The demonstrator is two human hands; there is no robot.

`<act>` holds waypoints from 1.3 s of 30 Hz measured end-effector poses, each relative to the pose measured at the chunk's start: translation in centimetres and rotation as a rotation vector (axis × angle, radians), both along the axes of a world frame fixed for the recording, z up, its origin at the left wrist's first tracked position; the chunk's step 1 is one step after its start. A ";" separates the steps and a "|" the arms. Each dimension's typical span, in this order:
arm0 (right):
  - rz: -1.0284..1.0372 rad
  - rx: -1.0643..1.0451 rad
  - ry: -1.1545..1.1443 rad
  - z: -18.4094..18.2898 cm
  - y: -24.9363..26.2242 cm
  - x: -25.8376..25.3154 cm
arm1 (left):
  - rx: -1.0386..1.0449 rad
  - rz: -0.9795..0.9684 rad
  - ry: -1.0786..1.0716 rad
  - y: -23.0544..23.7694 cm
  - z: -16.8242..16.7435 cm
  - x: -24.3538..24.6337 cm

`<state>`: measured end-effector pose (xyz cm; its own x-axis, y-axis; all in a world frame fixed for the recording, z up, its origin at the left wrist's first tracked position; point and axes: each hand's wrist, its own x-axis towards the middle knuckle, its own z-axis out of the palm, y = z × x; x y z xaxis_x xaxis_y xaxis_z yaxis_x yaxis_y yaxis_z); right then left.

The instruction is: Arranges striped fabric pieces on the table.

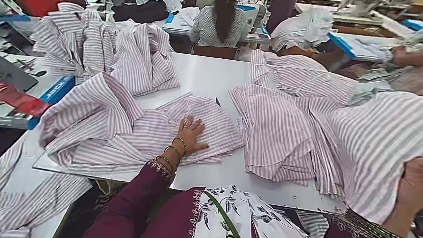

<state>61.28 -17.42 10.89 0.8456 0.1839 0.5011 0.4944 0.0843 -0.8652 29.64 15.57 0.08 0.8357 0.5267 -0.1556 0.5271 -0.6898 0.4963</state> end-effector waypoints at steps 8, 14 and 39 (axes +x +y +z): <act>1.191 -0.123 0.050 -1.3 12.8 -14.1 | -0.681 0.263 -0.934 -0.1 -1.1 -1.1; 0.961 -0.507 -0.063 -2.4 11.8 -10.7 | -0.737 0.694 -0.816 -0.9 2.0 -1.9; 1.000 -0.547 -0.463 -14.4 15.1 -20.0 | -1.004 0.692 -0.893 3.2 1.5 -3.4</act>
<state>41.29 -2.29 -3.52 -0.0246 0.9288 0.3697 0.6904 0.2832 -0.6657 26.28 18.73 1.53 0.4866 0.8309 -0.2698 -0.1237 0.3712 0.9203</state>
